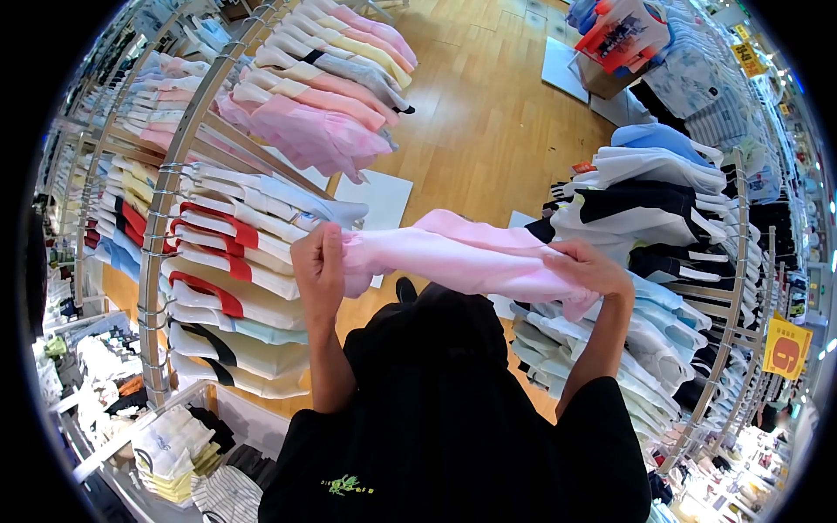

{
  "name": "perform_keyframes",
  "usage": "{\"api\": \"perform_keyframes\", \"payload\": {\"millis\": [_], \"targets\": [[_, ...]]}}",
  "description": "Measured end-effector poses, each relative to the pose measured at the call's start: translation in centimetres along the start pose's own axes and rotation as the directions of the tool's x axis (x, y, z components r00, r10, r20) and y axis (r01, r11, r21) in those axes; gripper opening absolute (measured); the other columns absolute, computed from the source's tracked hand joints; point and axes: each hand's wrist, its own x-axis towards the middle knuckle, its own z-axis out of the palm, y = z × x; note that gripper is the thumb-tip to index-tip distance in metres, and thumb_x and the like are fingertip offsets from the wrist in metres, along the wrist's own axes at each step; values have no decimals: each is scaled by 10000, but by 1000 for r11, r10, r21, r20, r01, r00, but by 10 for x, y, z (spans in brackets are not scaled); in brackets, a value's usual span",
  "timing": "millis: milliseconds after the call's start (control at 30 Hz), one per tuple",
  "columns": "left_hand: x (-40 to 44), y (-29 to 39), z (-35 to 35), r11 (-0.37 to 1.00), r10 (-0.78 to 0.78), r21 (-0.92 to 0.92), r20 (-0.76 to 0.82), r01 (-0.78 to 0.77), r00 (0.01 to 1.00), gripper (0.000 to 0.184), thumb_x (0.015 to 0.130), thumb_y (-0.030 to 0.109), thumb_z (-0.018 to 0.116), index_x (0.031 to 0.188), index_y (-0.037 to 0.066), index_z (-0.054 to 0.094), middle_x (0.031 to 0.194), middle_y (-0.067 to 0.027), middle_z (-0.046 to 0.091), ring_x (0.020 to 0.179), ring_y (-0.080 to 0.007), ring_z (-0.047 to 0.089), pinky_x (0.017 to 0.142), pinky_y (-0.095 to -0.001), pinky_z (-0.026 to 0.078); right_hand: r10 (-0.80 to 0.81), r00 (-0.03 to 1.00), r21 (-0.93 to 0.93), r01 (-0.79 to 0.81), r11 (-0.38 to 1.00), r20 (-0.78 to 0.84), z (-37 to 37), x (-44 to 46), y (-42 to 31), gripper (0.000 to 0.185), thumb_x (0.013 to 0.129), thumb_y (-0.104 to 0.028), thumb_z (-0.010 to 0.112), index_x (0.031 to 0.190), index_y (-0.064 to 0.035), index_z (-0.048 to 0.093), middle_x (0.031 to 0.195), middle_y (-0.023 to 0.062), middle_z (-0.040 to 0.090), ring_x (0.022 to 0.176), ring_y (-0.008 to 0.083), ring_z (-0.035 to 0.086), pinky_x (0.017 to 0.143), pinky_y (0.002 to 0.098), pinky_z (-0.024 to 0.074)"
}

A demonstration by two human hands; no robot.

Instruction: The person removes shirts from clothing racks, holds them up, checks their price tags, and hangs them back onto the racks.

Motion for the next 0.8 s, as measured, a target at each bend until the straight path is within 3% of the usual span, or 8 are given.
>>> {"api": "perform_keyframes", "payload": {"millis": [133,233,333,400,433,533,600,800], "targets": [[1,-5,-6,1000,-14,3,52,13,999,168,894,120,603,799,-11,560,607,-78,466,552,-132,395,510,-298,346,3,1000,84,-1,996,-30,1,0,-2,313,960,-251,566,1074,30,648,867,-23,593,796,55,507,703,217,426],[4,-6,-7,994,-6,-107,33,10,999,149,839,125,663,844,1,581,685,-96,514,608,-156,451,572,-299,388,3,997,69,2,998,-77,-4,-1,8,330,962,-254,565,1113,29,642,901,-17,605,835,57,522,741,214,436],[4,-12,-16,998,-1,59,143,-8,990,189,812,131,689,900,-2,587,740,-105,533,660,-178,487,619,-303,406,-15,986,3,15,1000,-168,-7,-2,15,340,964,-251,564,1141,31,632,930,-13,616,861,53,531,763,211,440],[1,-24,-23,985,-83,172,307,30,948,181,843,118,666,952,1,581,746,-89,522,665,-171,472,623,-291,401,-3,991,139,22,990,-137,-7,-5,9,333,964,-238,567,1153,29,628,955,-13,621,870,51,535,770,214,445],[0,-30,-25,985,-83,172,308,30,948,181,843,118,666,952,1,581,746,-89,522,665,-171,472,623,-291,401,-3,991,139,22,990,-137,-8,-5,10,333,964,-238,567,1153,29,628,955,-13,621,870,51,535,770,214,445],[-4,-37,-26,995,-98,-2,204,101,974,134,929,120,575,956,-11,579,746,-59,513,679,-143,454,632,-280,397,25,982,203,14,979,-189,-9,-7,13,327,965,-225,567,1166,26,623,972,-9,620,864,53,536,760,217,447],[-5,-33,-21,985,-112,-130,12,113,994,231,1004,138,461,902,-30,584,745,-27,508,697,-103,432,636,-260,390,-3,977,234,53,971,-211,-9,-7,14,327,963,-221,568,1172,26,621,977,-8,620,856,56,537,748,219,449],[-7,-27,0,904,-291,-362,-127,229,948,352,1036,227,434,870,-44,585,739,22,530,677,-61,421,619,-240,390,-39,979,193,79,978,-201,-9,-2,15,327,964,-219,570,1178,24,616,979,-7,620,856,58,534,749,216,445]]}}
